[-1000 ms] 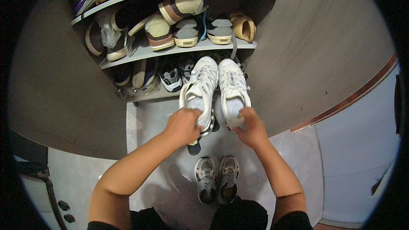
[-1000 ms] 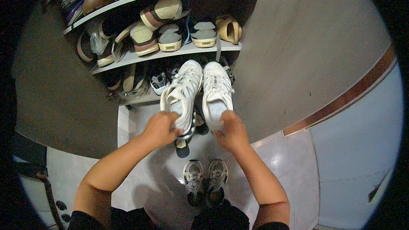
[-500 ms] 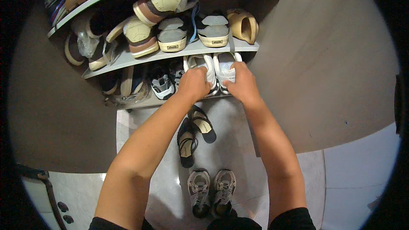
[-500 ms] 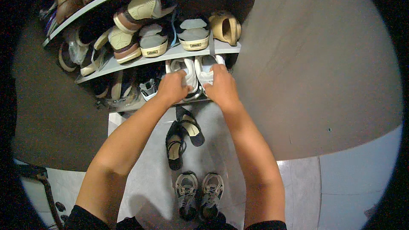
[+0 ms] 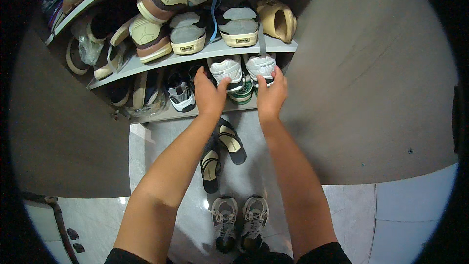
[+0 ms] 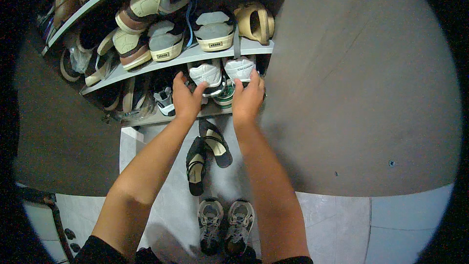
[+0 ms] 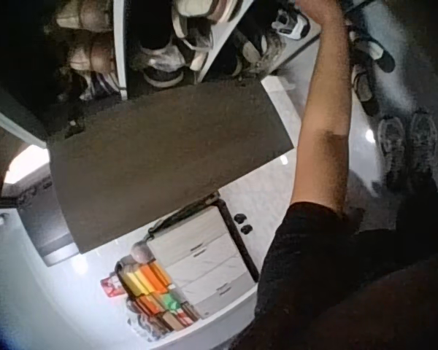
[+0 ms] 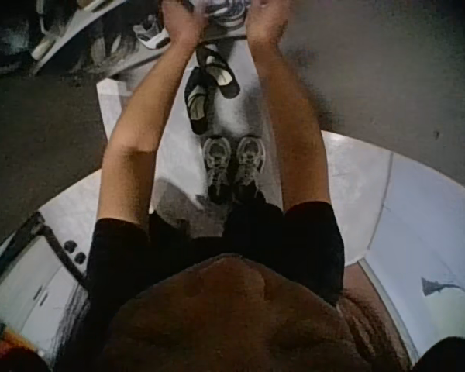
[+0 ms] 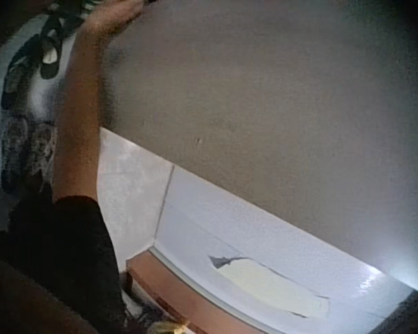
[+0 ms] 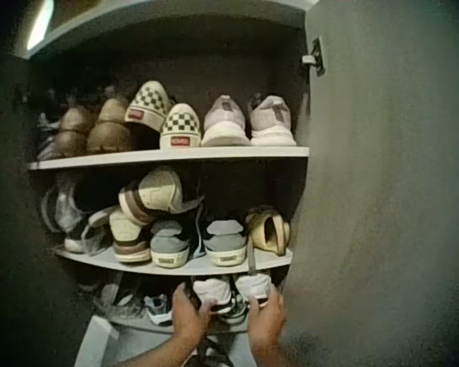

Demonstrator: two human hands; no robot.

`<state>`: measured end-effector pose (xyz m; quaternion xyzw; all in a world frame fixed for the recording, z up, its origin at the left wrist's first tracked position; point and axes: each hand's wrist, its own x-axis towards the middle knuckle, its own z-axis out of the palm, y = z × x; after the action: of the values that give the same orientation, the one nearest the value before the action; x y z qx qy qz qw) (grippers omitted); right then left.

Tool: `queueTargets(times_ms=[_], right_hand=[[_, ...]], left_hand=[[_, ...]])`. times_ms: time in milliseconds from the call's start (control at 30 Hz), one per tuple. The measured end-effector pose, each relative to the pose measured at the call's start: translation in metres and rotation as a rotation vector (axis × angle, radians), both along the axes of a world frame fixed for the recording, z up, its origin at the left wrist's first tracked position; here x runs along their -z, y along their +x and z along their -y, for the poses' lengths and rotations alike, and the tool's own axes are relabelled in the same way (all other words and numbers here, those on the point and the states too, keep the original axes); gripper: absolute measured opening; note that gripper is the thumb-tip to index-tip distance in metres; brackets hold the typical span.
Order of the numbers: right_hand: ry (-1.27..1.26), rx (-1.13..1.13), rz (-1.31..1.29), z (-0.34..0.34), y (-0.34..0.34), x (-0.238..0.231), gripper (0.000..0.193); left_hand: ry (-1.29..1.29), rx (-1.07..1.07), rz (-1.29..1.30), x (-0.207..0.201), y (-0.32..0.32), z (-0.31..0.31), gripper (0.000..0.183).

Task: The person laces a black shoe, removes an insole, then places several pairs of shoes into a cabinet and arranges others on the floor.

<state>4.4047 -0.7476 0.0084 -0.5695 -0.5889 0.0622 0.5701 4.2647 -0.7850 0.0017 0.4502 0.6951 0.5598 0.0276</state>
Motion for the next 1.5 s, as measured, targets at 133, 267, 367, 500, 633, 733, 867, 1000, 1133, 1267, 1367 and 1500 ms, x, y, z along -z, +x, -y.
queueTargets(times_ms=[133,267,367,500,633,733,867,1000,1133,1267,1367,1500], right_hand=[[-0.018,0.075,0.104,-0.009,-0.006,-0.016,0.041],[-0.005,0.161,0.117,-0.017,-0.015,-0.027,0.039],[-0.079,0.111,0.072,-0.008,-0.015,-0.026,0.041],[0.085,-0.231,0.127,0.045,-0.005,-0.028,0.047],[0.004,-0.514,0.448,0.191,0.062,0.033,0.021],[-0.823,-1.066,0.895,0.311,0.107,0.068,0.021],[-1.296,-1.303,1.208,0.393,0.122,0.095,0.022],[-1.419,-1.091,1.156,0.416,0.141,0.115,0.025],[-1.437,-1.008,1.135,0.417,0.141,0.118,0.029],[-1.388,-0.992,1.161,0.408,0.135,0.119,0.035],[-1.33,-1.003,1.189,0.39,0.122,0.095,0.04],[-1.086,-1.15,1.187,0.365,0.117,0.063,0.044]], left_hand=[[-0.233,0.037,0.021,-0.028,-0.003,-0.006,0.052],[-0.276,-0.019,-0.009,-0.028,-0.005,-0.015,0.046],[-0.424,-0.004,-0.013,-0.039,0.004,0.001,0.049],[-0.251,0.088,-0.013,-0.02,0.0,0.028,0.051],[-0.067,0.582,0.112,0.026,0.048,0.185,0.022],[-0.266,0.931,-0.221,0.124,0.052,0.344,0.026],[-1.356,1.532,-0.527,0.151,0.054,0.419,0.04],[-1.423,1.452,-0.561,0.181,0.064,0.429,0.044],[-1.415,1.404,-0.54,0.183,0.061,0.426,0.049],[-1.349,1.348,-0.524,0.182,0.054,0.413,0.053],[-1.207,1.336,-0.48,0.139,0.038,0.389,0.056],[-1.053,1.403,-0.259,0.059,0.023,0.36,0.04]])
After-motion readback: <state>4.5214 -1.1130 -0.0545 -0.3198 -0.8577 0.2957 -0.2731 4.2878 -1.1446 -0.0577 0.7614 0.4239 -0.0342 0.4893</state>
